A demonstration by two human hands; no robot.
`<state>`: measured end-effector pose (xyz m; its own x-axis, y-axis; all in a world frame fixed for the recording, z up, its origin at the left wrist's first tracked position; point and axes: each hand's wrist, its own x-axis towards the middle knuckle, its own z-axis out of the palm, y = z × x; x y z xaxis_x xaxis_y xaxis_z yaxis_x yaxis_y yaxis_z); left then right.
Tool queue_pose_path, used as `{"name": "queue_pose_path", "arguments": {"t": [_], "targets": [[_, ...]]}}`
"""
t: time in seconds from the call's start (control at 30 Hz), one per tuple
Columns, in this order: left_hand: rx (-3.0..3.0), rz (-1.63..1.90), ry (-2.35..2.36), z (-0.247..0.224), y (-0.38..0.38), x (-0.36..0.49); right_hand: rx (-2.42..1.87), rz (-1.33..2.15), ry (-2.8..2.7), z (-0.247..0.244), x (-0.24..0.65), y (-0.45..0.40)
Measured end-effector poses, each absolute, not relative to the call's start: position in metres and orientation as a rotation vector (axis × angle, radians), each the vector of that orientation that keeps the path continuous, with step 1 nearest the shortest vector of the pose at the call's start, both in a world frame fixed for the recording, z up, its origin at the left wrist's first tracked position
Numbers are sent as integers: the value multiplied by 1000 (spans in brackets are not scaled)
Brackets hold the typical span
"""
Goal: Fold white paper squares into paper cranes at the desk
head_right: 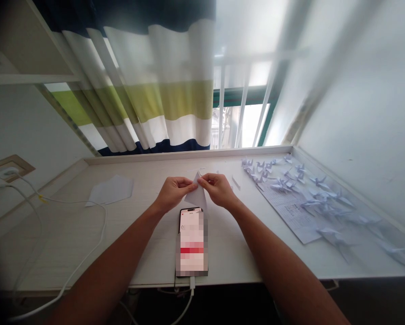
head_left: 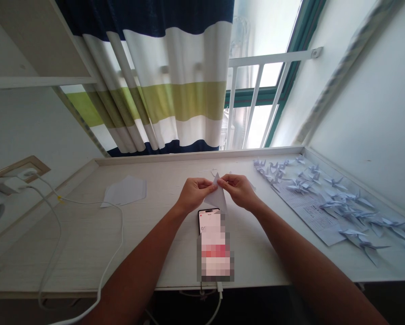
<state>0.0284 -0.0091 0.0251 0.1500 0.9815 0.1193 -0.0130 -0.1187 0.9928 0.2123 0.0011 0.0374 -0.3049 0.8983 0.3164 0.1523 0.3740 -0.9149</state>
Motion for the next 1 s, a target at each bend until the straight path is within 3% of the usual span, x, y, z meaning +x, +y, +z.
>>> {"name": "queue_pose_path", "arguments": {"t": [1.0], "targets": [[1394,1301,1122,18,-4,28,-1008,1015,-1860,33,213,6]]}}
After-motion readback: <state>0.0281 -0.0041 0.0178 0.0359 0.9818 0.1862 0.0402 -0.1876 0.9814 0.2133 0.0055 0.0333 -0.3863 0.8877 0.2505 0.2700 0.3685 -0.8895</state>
